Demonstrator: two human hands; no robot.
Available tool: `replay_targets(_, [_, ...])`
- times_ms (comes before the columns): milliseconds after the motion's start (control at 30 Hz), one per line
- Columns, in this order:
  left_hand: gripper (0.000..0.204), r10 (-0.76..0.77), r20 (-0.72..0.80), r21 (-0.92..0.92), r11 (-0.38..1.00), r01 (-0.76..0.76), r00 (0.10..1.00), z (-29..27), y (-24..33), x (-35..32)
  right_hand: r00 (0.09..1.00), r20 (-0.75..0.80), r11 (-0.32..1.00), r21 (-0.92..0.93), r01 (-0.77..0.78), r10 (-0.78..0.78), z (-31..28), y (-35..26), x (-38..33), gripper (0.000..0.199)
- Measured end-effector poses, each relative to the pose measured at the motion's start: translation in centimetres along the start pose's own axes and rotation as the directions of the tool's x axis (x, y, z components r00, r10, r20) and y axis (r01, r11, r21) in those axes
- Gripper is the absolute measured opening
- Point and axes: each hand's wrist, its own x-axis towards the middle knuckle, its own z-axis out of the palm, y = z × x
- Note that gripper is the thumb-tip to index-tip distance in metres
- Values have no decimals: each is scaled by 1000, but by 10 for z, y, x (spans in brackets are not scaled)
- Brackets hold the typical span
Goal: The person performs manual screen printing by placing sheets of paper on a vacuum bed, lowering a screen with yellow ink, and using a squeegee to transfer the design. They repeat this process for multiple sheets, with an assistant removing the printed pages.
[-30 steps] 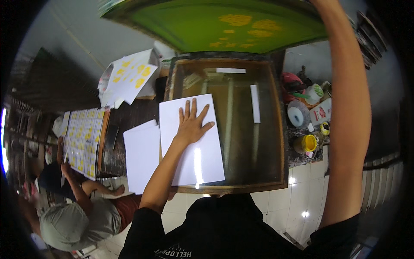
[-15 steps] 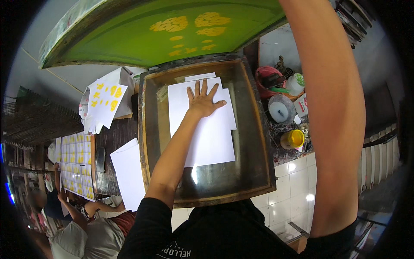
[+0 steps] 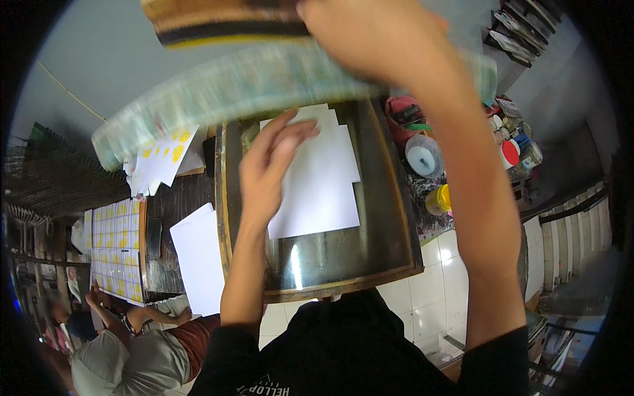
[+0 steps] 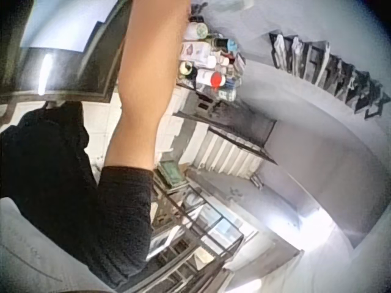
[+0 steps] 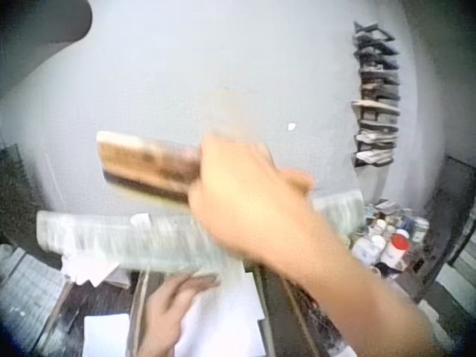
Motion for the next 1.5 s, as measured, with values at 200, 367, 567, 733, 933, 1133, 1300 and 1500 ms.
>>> replay_targets(200, [42,-596,65,-282,759,588,801,-37,43,-178,960,-110,962,66,266,-258,127,79,-110,43])
replay_targets(367, [23,-786,146,-698,348,626,600,-31,-16,-239,838,517,983,144,113,-172,204,96,-149,52])
replay_targets(567, [28,-851,168,-771,201,604,498,-31,-39,-248,796,573,972,9,235,-198,242,94,-171,48])
replay_targets(733, [31,-894,183,-749,143,647,409,-29,-41,-249,879,318,920,-44,389,-356,259,107,-180,45])
replay_targets(933, [31,-912,184,-744,114,658,366,-32,-46,-255,905,188,901,-144,409,-381,278,122,-98,40])
replay_targets(1133, [33,-944,109,-719,142,681,312,-31,-40,-257,913,143,894,-191,405,-383,312,161,16,42])
replay_targets(1300, [34,-941,58,-710,195,677,332,-27,-35,-256,906,72,859,-295,419,-418,330,182,100,47])
replay_targets(1500, [28,-934,20,-749,223,624,358,-22,-35,-257,891,392,940,-148,307,-229,318,190,156,45])
